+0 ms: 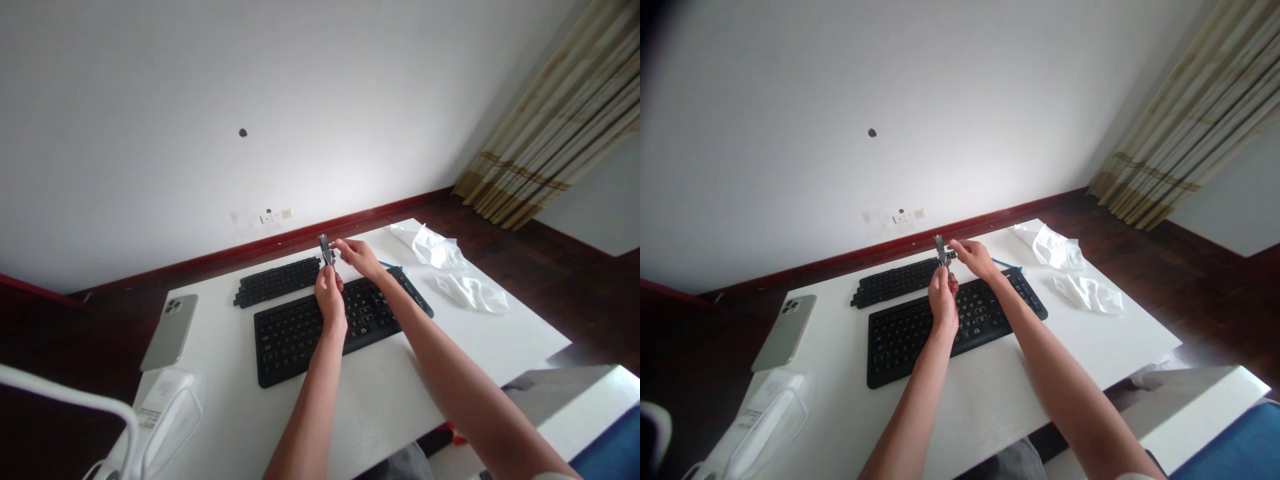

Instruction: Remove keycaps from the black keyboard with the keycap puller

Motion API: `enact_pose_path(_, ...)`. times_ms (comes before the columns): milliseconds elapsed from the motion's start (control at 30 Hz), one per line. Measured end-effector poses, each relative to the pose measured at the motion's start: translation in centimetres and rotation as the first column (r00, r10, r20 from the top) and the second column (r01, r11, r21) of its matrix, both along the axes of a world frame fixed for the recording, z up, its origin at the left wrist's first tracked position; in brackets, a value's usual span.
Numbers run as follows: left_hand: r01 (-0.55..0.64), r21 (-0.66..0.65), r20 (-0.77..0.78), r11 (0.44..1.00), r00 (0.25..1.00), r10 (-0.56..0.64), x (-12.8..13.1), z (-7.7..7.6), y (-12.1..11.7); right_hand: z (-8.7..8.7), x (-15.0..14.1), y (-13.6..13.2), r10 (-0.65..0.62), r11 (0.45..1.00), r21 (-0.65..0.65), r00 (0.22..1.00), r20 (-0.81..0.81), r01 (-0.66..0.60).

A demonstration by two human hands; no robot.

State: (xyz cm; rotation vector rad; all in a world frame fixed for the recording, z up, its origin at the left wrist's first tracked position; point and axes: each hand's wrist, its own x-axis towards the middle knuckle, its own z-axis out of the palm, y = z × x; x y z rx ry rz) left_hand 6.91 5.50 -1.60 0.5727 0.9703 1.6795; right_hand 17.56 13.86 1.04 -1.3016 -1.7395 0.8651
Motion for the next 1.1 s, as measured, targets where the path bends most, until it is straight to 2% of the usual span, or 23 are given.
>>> enact_pose_path(67,0.043,0.063,-0.13,0.997,0.991,-0.035,0.1,0.2,-0.3,1.1,0.6,-1.2,0.14,0.985,-0.088,0.987,-0.084,-0.147)
enact_pose_path(133,0.07,0.101,-0.191,0.992,0.98,-0.049,0.2,0.5,-0.8,1.9,1.2,-2.9,0.156,0.983,-0.087,0.983,-0.091,-0.164)
enact_pose_path(200,0.105,0.148,-0.271,0.983,0.961,-0.061,0.4,0.7,-1.4,2.2,2.1,-4.7,0.076,0.995,-0.056,0.992,-0.097,-0.082)
enact_pose_path(267,0.161,0.201,-0.408,0.966,0.911,-0.067,0.6,0.9,-1.9,1.9,3.4,-6.4,-0.022,0.999,-0.04,0.989,-0.147,0.016)
enact_pose_path(333,0.201,0.235,-0.517,0.951,0.854,-0.053,0.8,0.8,-2.4,1.1,5.0,-7.8,-0.175,0.984,-0.049,0.961,-0.215,0.169)
enact_pose_path(433,0.196,0.238,-0.603,0.951,0.798,-0.013,1.2,0.5,-2.8,-0.5,7.7,-9.5,-0.433,0.9,-0.079,0.859,-0.272,0.428)
enact_pose_path(533,0.245,0.224,-0.715,0.943,0.699,-0.012,1.3,0.1,-3.0,-2.3,9.6,-10.8,-0.551,0.828,-0.066,0.784,-0.286,0.557)
enact_pose_path(600,0.298,0.198,-0.804,0.934,0.595,-0.02,1.3,-0.3,-3.3,-3.2,10.1,-11.4,-0.561,0.82,-0.062,0.778,-0.283,0.569)
enact_pose_path(733,0.378,0.105,-0.967,0.92,0.256,0.005,1.0,-0.8,-4.5,-4.1,9.9,-12.0,-0.505,0.857,-0.065,0.807,-0.306,0.512)
enact_pose_path(800,0.397,0.097,-0.988,0.913,0.15,0.04,0.8,-1.0,-5.3,-4.2,9.8,-12.0,-0.49,0.866,-0.059,0.82,-0.294,0.496)
enact_pose_path(933,0.424,0.097,-0.994,0.9,0.083,0.068,0.6,-0.9,-6.2,-4.2,9.8,-12.0,-0.503,0.859,-0.037,0.829,-0.243,0.51)
enact_pose_path(1100,0.404,0.069,-0.997,0.912,0.065,0.046,0.6,-0.9,-6.2,-3.9,9.7,-12.1,-0.516,0.851,-0.043,0.819,-0.25,0.523)
